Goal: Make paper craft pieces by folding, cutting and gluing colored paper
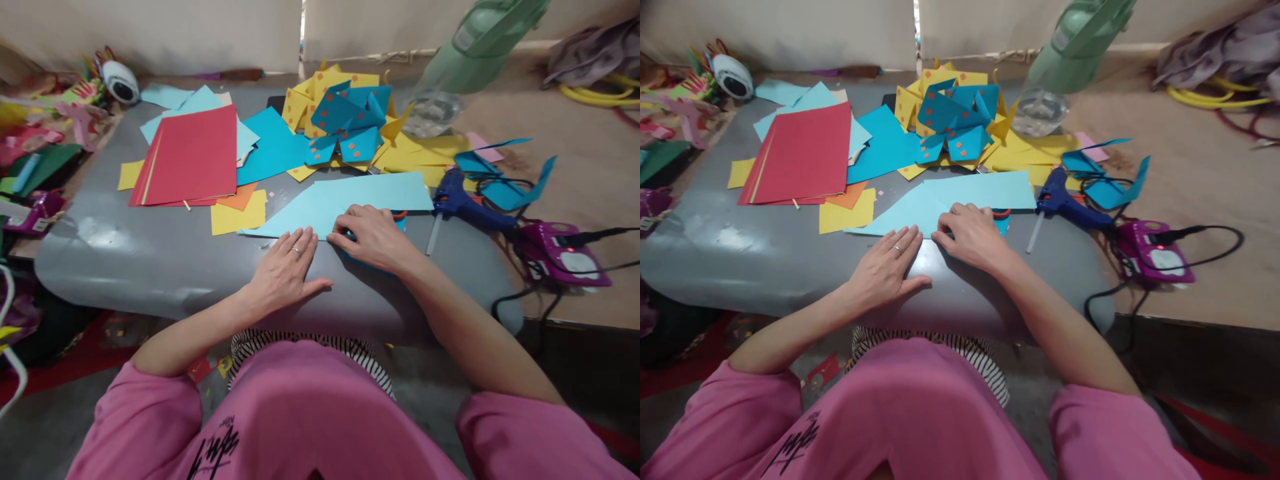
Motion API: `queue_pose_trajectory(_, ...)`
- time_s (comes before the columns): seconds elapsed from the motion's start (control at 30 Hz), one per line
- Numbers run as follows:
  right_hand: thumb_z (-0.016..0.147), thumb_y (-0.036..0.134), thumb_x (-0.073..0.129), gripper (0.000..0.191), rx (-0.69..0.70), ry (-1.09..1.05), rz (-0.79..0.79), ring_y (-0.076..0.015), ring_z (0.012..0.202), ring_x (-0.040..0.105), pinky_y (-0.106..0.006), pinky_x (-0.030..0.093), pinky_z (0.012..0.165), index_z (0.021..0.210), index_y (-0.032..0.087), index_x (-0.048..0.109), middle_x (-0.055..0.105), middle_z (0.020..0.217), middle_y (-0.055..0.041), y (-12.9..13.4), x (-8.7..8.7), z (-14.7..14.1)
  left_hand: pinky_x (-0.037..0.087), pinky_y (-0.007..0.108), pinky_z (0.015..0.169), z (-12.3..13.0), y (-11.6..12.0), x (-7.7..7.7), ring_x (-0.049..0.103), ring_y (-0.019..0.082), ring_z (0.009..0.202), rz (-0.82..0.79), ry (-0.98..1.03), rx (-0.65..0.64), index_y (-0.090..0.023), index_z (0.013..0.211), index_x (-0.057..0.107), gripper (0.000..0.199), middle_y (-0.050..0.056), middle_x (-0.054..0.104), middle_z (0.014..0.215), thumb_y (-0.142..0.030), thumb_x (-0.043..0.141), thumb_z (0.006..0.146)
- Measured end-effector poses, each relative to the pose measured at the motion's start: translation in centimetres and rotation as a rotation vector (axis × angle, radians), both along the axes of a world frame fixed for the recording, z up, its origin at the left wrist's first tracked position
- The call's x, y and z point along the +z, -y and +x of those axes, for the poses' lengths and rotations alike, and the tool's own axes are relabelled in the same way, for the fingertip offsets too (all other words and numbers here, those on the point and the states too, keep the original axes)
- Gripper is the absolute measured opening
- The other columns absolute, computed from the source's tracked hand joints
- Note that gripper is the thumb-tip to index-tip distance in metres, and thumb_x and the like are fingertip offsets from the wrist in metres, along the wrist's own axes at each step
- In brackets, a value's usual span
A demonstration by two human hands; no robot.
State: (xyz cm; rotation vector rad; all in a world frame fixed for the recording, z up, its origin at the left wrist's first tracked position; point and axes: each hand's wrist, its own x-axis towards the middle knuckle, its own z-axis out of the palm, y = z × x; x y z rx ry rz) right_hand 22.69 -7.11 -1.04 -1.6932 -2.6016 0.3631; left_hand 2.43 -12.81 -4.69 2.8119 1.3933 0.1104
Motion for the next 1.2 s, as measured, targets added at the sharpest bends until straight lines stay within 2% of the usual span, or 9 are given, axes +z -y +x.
queue_pose_trajectory(0.37,0.098,0.042,0.041,0.037,-0.039,0.037,-0.009,-0.0301,0.101,0.055,-0.044,0.032,0.085,0.088,0.020,0.069,0.066,0.104,-0.0118,0.1,0.0,1.0,0.029,0.048,0.124,0.1,0.3,-0.6,0.039,0.033,0.150,0.022,0.069,0.000,-0.005,0.152,0.043,0.082,0.022,0.043,0.158,-0.068,0.031,0.100)
queue_pose_trajectory(0.63,0.095,0.046,0.047,0.036,-0.071,0.055,0.023,-0.0310,0.099,0.054,-0.044,0.036,0.082,0.084,0.021,0.070,0.066,0.102,-0.0128,0.0,-0.3,2.6,0.028,0.047,0.124,0.1,0.4,-0.2,0.040,0.033,0.149,-0.006,0.090,0.016,-0.008,0.154,0.040,0.082,0.020,0.043,0.159,-0.068,0.036,0.099)
queue_pose_trajectory(0.83,0.096,0.049,0.050,0.036,-0.151,0.139,0.098,-0.0316,0.098,0.055,-0.042,0.037,0.080,0.080,0.021,0.067,0.066,0.099,-0.0133,1.2,-0.4,4.2,0.033,0.046,0.122,0.2,0.1,0.9,0.041,0.034,0.148,-0.058,0.032,0.010,-0.009,0.153,0.043,0.087,0.020,0.042,0.160,-0.074,0.040,0.094)
queue_pose_trajectory(1.03,0.099,0.029,0.042,0.033,-0.230,0.175,0.340,-0.0352,0.108,0.055,-0.046,0.035,0.084,0.114,0.017,0.069,0.070,0.116,-0.0177,4.2,0.8,5.2,0.037,0.045,0.121,0.3,0.1,1.6,0.042,0.034,0.148,-0.064,-0.005,0.009,-0.009,0.152,0.045,0.090,0.020,0.044,0.158,-0.075,0.042,0.092)
queue_pose_trajectory(1.13,0.103,0.025,0.035,0.041,-0.103,0.061,0.362,-0.0321,0.118,0.057,-0.048,0.036,0.095,0.129,0.019,0.065,0.069,0.132,-0.0134,5.6,0.7,3.3,0.038,0.046,0.120,0.2,0.1,1.5,0.044,0.034,0.147,-0.047,-0.008,0.000,-0.009,0.152,0.045,0.089,0.021,0.045,0.157,-0.075,0.041,0.092)
queue_pose_trajectory(1.2,0.106,0.032,0.033,0.045,0.040,-0.006,0.325,-0.0298,0.129,0.055,-0.048,0.036,0.105,0.140,0.017,0.060,0.063,0.144,-0.0128,6.3,0.0,1.4,0.038,0.047,0.120,0.1,0.0,1.2,0.045,0.035,0.145,-0.032,0.004,-0.009,-0.009,0.151,0.046,0.088,0.021,0.046,0.156,-0.074,0.042,0.093)
